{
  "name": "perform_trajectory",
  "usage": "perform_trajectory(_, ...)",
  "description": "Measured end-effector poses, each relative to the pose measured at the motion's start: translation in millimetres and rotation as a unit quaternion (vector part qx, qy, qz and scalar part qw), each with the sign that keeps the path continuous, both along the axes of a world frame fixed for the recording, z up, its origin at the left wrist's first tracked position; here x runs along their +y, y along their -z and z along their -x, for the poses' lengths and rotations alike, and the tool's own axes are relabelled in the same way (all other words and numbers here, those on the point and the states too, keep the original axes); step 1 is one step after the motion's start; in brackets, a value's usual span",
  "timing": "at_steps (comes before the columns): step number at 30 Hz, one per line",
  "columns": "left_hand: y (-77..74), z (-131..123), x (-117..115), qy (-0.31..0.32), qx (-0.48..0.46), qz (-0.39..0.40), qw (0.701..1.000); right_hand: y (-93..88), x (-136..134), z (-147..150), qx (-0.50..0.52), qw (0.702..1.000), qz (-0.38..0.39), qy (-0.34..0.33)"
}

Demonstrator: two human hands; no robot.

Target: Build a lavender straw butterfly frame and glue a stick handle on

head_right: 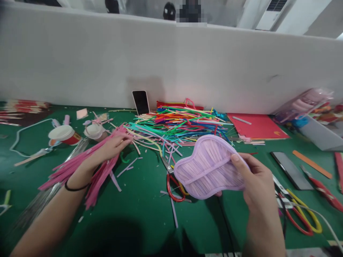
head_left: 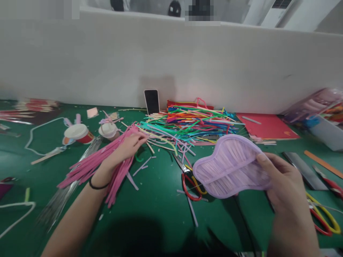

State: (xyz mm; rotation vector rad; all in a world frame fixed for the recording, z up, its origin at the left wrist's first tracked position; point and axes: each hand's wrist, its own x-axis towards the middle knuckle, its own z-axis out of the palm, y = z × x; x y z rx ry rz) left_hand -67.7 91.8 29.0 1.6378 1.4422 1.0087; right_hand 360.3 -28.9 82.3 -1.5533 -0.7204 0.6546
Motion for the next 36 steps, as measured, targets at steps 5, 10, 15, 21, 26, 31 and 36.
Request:
perform_trajectory(5, -21.9, -9.3, -9.1, -0.006, -0.144, -0.026, 0.989, 0.7, 8.5, 12.4, 0.014, 1.0, -0.001, -0.023)
perform_trajectory(10, -41.5, -25.4, -23.3, 0.029, -0.256, -0.005, 0.966, -0.4, 6.4, 14.5, 0.009, 1.0, -0.005, -0.021)
perform_trajectory(15, -52.8, -39.0, -43.4, 0.065, -0.309, 0.011, 0.949, -6.8, 2.7, 10.2, 0.011, 1.0, -0.02, 0.005)
perform_trajectory(21, -42.2, -72.5, -60.7, 0.115, -0.291, 0.12, 0.942, -46.3, 47.6, 17.6, -0.07, 0.988, -0.135, 0.031)
perform_trajectory(26, -34.4, -106.0, -76.7, 0.153, -0.231, 0.151, 0.949, -76.6, 99.1, 31.5, -0.079, 0.979, -0.154, -0.11)
perform_trajectory(31, -34.9, -115.7, -83.3, 0.125, -0.244, 0.124, 0.954, -89.2, 121.1, 44.8, -0.085, 0.971, -0.152, -0.163)
perform_trajectory(36, -32.7, -115.3, -77.3, 0.138, -0.382, 0.236, 0.883, -95.0, 131.1, 53.2, -0.129, 0.967, -0.143, -0.164)
